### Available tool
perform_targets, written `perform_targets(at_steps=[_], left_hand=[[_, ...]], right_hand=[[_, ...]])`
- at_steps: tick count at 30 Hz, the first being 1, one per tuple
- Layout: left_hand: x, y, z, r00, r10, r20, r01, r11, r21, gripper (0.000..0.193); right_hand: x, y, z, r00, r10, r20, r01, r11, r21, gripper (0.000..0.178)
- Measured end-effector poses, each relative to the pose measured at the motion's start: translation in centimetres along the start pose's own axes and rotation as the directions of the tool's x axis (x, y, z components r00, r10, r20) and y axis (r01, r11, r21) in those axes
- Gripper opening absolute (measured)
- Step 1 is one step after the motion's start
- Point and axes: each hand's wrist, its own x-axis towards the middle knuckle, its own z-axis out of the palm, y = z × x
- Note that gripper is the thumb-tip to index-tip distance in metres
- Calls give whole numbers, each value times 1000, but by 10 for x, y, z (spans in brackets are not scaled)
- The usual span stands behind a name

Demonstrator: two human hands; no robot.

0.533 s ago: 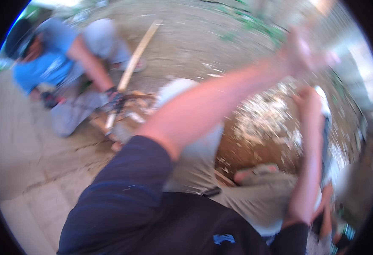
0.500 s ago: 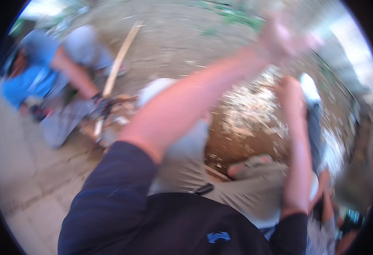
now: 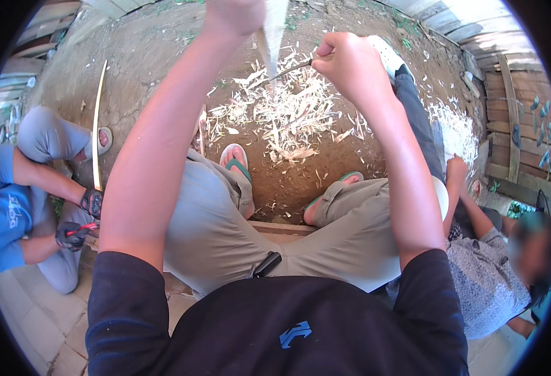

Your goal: The person sits on the ground and uses a knife to shave thin strips from a long piece of wood held in their left hand. They repeatedly pull the knife along the wood's length to create shavings, which accumulate on the ground.

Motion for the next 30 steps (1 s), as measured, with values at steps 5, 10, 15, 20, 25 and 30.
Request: perform_targets(at_steps=[5,10,15,20,25,30], left_hand=[[9,-1,-11,999,5,31,-8,997,72,38],[7,-9,-14,991,-83,102,75,994,85,42],[1,-32,-20,982,-124,140,145,978,-151,45],[-1,-17,-6,979,-131,158,135,991,-15,49],[5,-8,-10,973,-100,206,78,991,112,58],[9,-4,-15,956,-174,234,133,974,182,64]], right_hand=[[7,-10,16,999,37,31,-34,995,-97,11],[2,-23,3,998,-56,-29,54,997,-61,11],[1,-8,7,995,29,-97,-33,999,-43,13],[3,-5,-18,992,74,-102,-76,997,-15,11],[5,-12,-1,991,93,-91,-90,995,34,11],[5,-16,-18,987,74,-140,-72,997,17,11]])
